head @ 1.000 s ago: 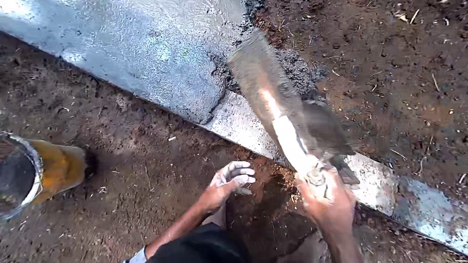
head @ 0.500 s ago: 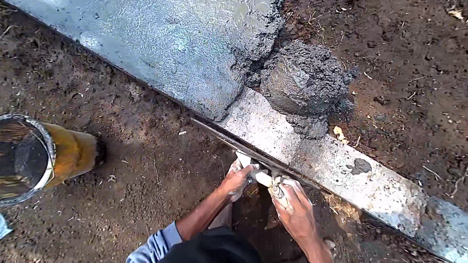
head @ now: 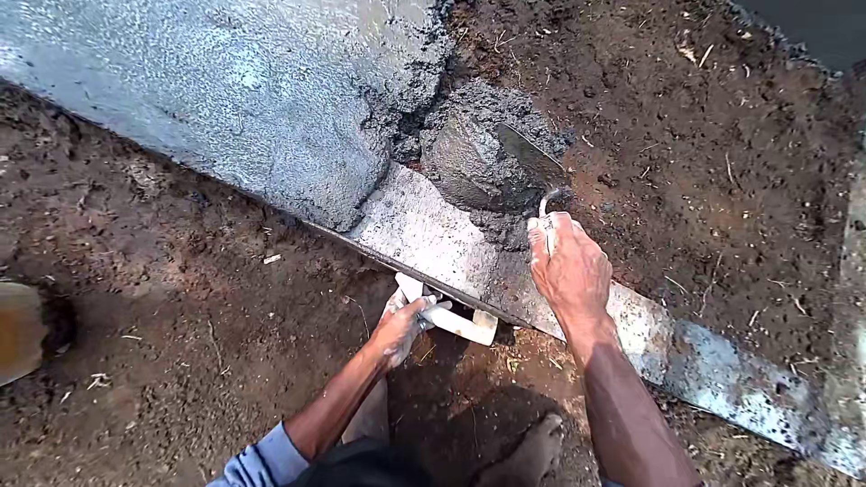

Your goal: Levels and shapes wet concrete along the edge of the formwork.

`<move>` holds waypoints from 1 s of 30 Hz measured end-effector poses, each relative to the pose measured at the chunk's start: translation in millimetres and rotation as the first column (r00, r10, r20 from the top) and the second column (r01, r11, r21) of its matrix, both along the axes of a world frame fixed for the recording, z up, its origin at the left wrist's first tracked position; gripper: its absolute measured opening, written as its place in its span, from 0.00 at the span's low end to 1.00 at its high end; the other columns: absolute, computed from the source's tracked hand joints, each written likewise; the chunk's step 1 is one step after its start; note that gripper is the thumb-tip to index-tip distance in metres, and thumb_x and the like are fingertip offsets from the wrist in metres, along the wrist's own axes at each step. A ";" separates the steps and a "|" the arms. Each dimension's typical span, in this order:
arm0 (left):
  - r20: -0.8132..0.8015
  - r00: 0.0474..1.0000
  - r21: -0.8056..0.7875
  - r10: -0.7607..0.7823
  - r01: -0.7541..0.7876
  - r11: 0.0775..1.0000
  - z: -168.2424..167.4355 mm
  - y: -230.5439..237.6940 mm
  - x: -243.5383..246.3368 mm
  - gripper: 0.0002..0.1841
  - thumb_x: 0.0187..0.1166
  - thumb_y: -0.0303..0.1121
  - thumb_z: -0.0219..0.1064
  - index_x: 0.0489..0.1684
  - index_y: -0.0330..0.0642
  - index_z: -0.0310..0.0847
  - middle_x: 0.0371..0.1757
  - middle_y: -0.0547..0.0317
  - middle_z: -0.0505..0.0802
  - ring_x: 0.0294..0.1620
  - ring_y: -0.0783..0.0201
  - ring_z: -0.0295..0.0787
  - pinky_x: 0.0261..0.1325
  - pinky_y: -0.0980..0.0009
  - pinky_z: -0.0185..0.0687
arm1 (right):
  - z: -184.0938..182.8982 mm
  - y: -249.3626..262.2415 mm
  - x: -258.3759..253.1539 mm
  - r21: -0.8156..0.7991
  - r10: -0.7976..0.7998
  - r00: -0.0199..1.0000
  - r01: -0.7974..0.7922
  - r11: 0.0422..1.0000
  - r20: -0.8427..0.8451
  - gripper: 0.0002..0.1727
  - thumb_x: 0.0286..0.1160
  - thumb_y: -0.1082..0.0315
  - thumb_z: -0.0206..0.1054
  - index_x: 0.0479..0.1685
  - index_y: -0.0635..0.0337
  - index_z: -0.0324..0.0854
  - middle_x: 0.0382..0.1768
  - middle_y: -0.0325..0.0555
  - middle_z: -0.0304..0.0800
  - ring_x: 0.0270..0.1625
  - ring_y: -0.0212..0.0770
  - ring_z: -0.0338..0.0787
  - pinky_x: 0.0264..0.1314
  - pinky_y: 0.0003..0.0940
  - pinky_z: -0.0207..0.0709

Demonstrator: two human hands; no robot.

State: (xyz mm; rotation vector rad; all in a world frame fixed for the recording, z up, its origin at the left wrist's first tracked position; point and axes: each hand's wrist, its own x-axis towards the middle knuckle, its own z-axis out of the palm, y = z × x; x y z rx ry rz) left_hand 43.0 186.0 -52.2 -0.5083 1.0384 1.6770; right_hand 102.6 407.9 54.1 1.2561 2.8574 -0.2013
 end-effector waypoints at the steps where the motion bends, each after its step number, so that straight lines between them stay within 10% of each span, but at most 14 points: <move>1: 0.003 1.000 0.005 0.003 -0.003 1.000 -0.2 -0.4 -1.2 0.11 0.88 0.22 0.53 0.64 0.33 0.68 0.48 0.41 0.93 0.47 0.49 0.96 0.47 0.59 0.94 | -4.6 -2.3 -3.5 -0.014 0.015 1.000 -0.015 1.000 0.008 0.27 0.92 0.48 0.51 0.60 0.65 0.80 0.45 0.66 0.89 0.44 0.70 0.92 0.39 0.68 0.80; 11: 0.001 1.000 0.167 0.015 -0.015 0.986 -14.5 -10.0 -4.4 0.19 0.93 0.36 0.39 0.60 0.34 0.74 0.50 0.42 0.94 0.52 0.49 0.94 0.55 0.56 0.91 | -3.4 -16.9 -0.1 0.002 0.227 0.963 -0.230 0.973 0.142 0.23 0.90 0.51 0.58 0.56 0.65 0.82 0.40 0.64 0.90 0.34 0.66 0.92 0.31 0.62 0.82; 15: -0.041 0.999 0.212 -0.003 0.011 0.977 -18.7 -13.0 -4.5 0.18 0.91 0.36 0.42 0.64 0.34 0.72 0.52 0.44 0.93 0.54 0.51 0.94 0.58 0.55 0.91 | 15.4 -6.3 15.7 -0.183 0.105 0.991 -0.119 0.976 -0.081 0.27 0.90 0.49 0.51 0.56 0.66 0.83 0.32 0.59 0.89 0.33 0.60 0.91 0.34 0.61 0.80; 18: -0.042 0.999 0.230 -0.006 0.015 0.973 -21.3 -15.9 -4.0 0.17 0.89 0.36 0.45 0.64 0.35 0.71 0.52 0.45 0.94 0.54 0.53 0.94 0.58 0.57 0.90 | 22.8 5.3 25.0 -0.679 -0.252 0.955 0.079 0.730 -0.159 0.23 0.96 0.52 0.44 0.48 0.57 0.82 0.17 0.35 0.77 0.14 0.29 0.76 0.17 0.26 0.76; 21: -0.041 0.999 0.219 -0.015 0.024 0.975 -18.8 -15.4 -5.4 0.17 0.91 0.35 0.44 0.65 0.35 0.70 0.52 0.45 0.93 0.54 0.53 0.93 0.59 0.57 0.90 | 9.5 13.5 17.4 -0.880 -0.310 0.947 0.216 0.424 0.083 0.30 0.97 0.46 0.38 0.36 0.57 0.77 0.14 0.36 0.74 0.10 0.30 0.72 0.13 0.25 0.72; 30: -0.062 0.998 0.189 -0.015 0.027 0.982 -15.9 -15.2 -4.9 0.17 0.91 0.35 0.44 0.68 0.35 0.66 0.51 0.46 0.93 0.52 0.55 0.94 0.57 0.59 0.90 | 30.8 6.8 -23.3 -0.773 0.278 0.906 0.080 0.630 0.320 0.28 0.96 0.45 0.43 0.45 0.59 0.80 0.24 0.41 0.74 0.24 0.36 0.76 0.32 0.36 0.74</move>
